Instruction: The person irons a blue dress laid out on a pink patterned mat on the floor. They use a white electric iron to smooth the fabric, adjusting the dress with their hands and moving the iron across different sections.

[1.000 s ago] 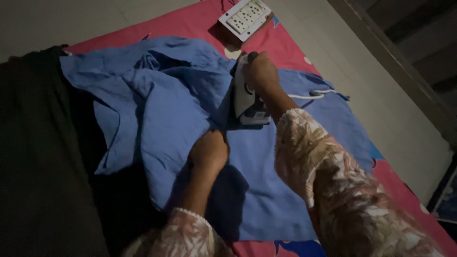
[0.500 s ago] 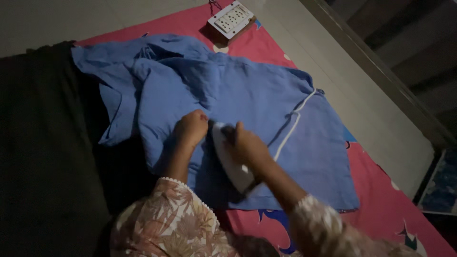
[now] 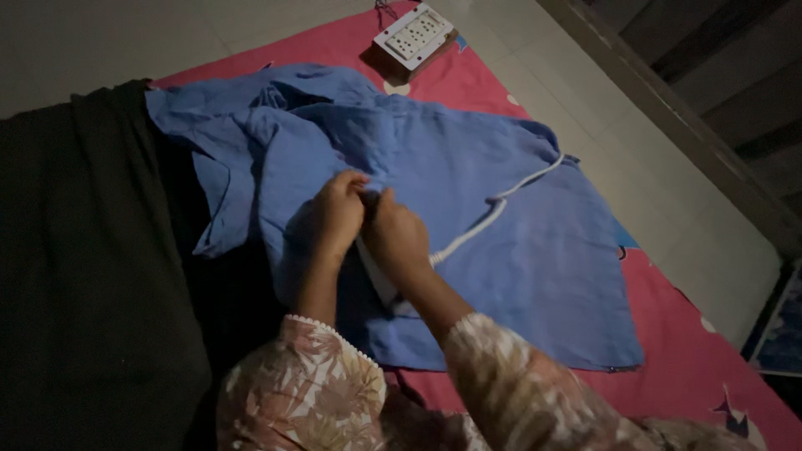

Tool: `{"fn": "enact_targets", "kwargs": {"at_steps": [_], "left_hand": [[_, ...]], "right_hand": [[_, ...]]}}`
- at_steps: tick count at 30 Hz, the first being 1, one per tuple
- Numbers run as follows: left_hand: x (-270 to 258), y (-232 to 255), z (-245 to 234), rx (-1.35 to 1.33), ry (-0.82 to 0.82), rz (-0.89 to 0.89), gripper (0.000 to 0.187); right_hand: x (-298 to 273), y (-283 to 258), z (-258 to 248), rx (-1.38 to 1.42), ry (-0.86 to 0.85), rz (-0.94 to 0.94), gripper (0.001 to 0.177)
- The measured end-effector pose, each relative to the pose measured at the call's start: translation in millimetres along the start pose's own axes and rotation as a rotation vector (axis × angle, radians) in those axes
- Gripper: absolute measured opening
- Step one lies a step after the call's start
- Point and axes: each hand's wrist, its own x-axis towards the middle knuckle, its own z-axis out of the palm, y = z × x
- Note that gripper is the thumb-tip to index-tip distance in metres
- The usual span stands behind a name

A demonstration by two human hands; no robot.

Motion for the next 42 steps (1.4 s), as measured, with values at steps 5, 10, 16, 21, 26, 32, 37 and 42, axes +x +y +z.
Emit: {"fn": "enact_targets", "kwargs": {"at_steps": [5, 10, 16, 21, 26, 32, 37, 42], "left_hand": [[-7, -10, -10, -0.088, 0.163, 0.128, 0.025], [-9, 4, -16, -0.145, 0.047, 0.077, 0.022], [-14, 22, -20, -0.076, 0.004, 0.079, 0.022], [-5, 22, -11, -0.188, 0.007, 0.039, 0.024], [-4, 8, 7, -0.095, -0.002, 0.062, 0.023], [-12, -14, 2, -0.1, -0.073, 0.005, 0.022], [-23, -15, -6, -0.061, -0.132, -0.035, 0.02], [-29, 8, -16, 0.073, -0.243, -0.058, 0.024]], "right_hand": [[20, -1, -4, -0.018, -0.132, 0.046, 0.044], [-54, 0, -67, -0.086, -0.41, -0.02, 0.052], [-142, 8, -133, -0.185, -0.724, 0.035, 0.051], [-155, 12, -122, -0.212, -0.505, -0.171, 0.062], [-114, -13, -92, -0.065, -0.354, -0.125, 0.044], [-64, -39, -78, -0.046, -0.319, -0.183, 0.048], [-92, -20, -91, -0.121, -0.48, -0.263, 0.052], [-152, 51, -135, -0.273, -0.702, -0.222, 0.053]]}}
